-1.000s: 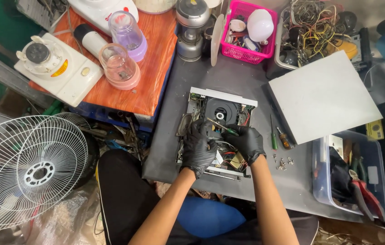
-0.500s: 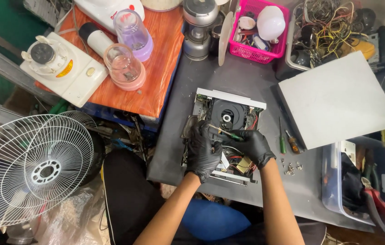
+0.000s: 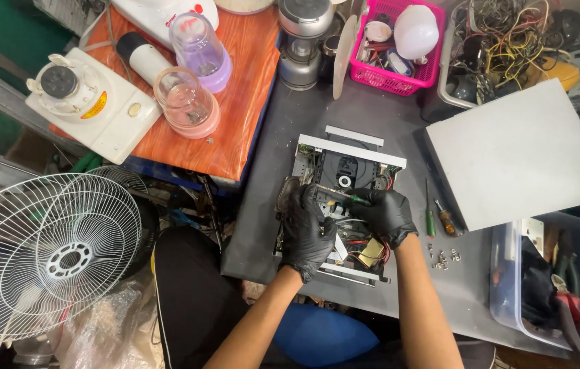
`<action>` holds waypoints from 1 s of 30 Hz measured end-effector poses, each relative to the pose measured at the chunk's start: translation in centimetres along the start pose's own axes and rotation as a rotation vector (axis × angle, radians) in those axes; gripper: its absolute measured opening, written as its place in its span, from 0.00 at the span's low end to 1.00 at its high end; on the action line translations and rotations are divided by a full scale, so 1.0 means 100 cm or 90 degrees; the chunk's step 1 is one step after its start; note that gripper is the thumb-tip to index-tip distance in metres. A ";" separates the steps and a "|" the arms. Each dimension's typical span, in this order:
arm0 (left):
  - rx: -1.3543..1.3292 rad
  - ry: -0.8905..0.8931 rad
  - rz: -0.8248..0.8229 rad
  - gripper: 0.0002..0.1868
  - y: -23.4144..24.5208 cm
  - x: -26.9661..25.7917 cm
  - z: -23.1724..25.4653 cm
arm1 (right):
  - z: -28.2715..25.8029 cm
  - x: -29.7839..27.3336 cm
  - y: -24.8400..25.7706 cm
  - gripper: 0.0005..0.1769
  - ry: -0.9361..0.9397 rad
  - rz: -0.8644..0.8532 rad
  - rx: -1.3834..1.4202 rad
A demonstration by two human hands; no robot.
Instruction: The person works on the internal components of a disassembled electronic device, likely a microwave, using a screwdriver to manipulate parts and wires. They handle a black circular component and various internal wiring while seated at a cluttered workbench.
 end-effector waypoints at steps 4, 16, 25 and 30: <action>0.007 -0.004 -0.002 0.46 -0.004 0.001 -0.003 | 0.020 0.012 -0.006 0.22 0.054 0.003 -0.005; 0.010 0.002 -0.020 0.47 0.011 0.002 0.009 | -0.006 -0.008 0.020 0.26 0.102 -0.008 -0.183; 0.036 0.001 -0.018 0.47 0.001 0.002 0.002 | 0.044 0.032 -0.020 0.26 0.155 0.029 -0.252; 0.003 -0.002 -0.014 0.49 0.000 0.001 -0.001 | 0.012 0.003 0.010 0.25 0.177 0.096 -0.283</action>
Point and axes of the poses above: each hand's wrist, its own x-axis towards the middle knuckle, its own y-axis out of the back of the hand, z = x × y, the point moved 1 cm from there along x, towards the middle knuckle, and after that the axes turned 10 degrees about -z, right-handed, at the moved point
